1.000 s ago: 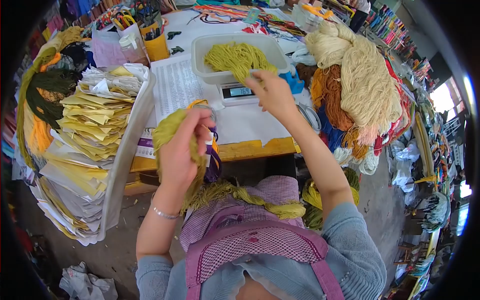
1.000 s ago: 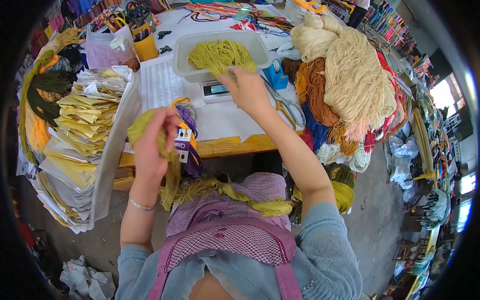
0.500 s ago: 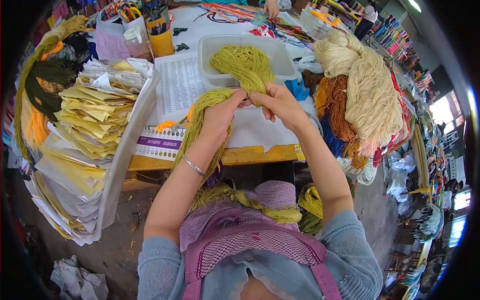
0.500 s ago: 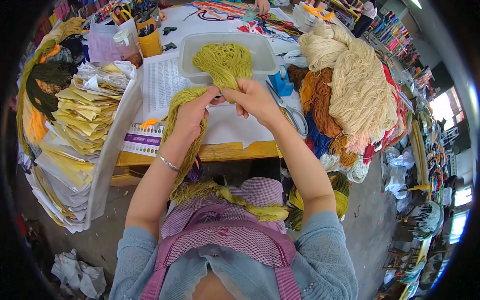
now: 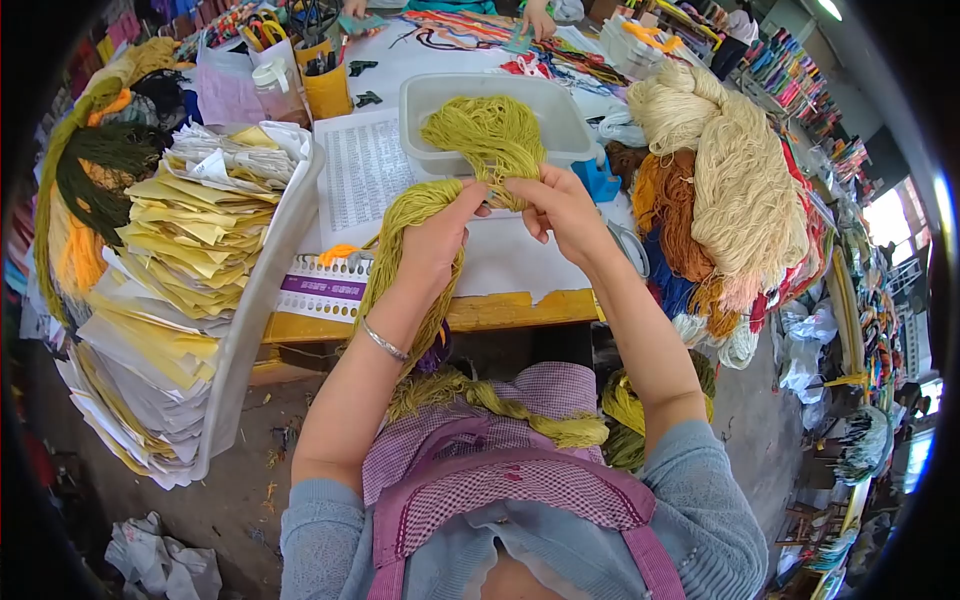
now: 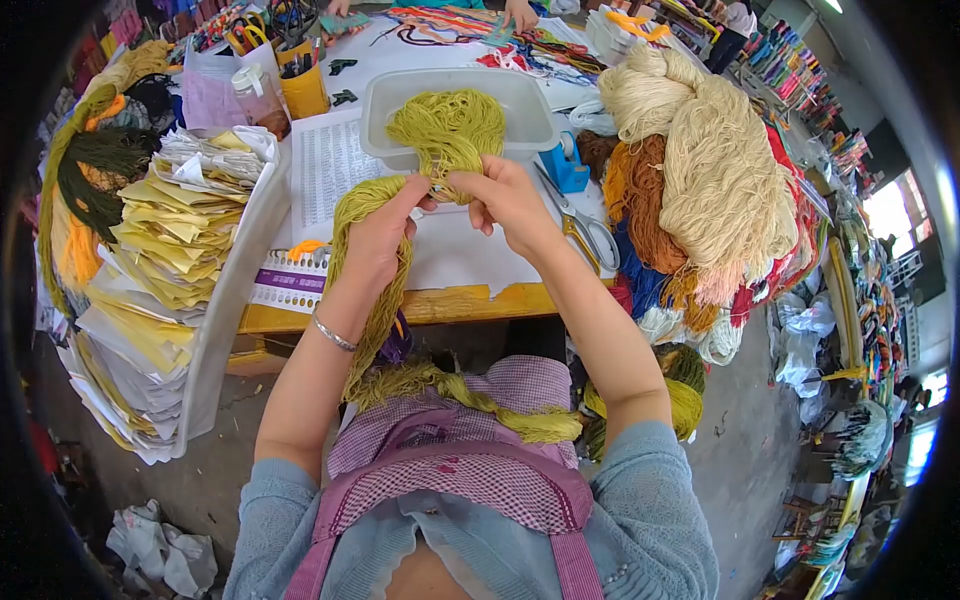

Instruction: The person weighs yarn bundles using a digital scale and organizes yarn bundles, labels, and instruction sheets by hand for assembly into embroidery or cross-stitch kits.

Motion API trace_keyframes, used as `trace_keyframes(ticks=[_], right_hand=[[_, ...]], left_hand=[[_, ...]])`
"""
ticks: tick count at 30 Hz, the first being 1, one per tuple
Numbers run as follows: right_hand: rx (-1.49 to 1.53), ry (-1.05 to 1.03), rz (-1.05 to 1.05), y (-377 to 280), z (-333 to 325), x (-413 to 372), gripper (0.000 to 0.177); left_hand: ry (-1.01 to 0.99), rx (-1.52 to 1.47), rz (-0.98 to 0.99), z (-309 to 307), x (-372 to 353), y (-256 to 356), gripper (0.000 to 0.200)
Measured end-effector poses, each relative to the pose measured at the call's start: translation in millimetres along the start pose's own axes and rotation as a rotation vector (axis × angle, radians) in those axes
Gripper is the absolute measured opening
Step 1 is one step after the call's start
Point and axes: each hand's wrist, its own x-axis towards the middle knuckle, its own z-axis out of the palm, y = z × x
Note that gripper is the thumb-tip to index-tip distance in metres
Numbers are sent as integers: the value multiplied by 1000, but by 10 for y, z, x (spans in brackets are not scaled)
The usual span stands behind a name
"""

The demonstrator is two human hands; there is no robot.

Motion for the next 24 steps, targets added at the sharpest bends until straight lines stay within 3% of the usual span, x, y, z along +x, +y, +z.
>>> trace_keyframes(ticks=[3,6,9,10,12,13,15,17,19,21,24], right_hand=[[-218,-24,66,-26,-6,30,18],[-217,-45,29,7,-22,70,21],[-110,-8,11,-8,73,65,21],[-110,-7,5,-68,69,94,21],[244,-26,25,-240,-12,245,17],[342,-105,170,-264,-235,384,16],[357,-61,166,-478,-414,682,20],[240,-212,33,-553,-752,1137,26],[230,35,-38,-852,-617,1282,28],[138,-1,-145,-1028,-791,1622,28],[-39,86,-379,-1226,-1182,2265,27]], left_hand=[[-11,-18,19,-15,-22,-2,24],[35,243,152,-29,-24,-66,27],[53,56,161,17,-55,13,22],[7,-173,148,-5,-48,73,23],[-73,-502,115,-165,-20,122,21],[-111,-586,94,-298,-78,142,19],[-138,-684,75,-428,-313,256,22],[-101,-519,138,-645,-578,304,25],[-74,-401,192,-863,-881,349,23],[229,-431,114,-1015,-1242,395,30],[77,-266,211,-1391,-1818,349,38]])
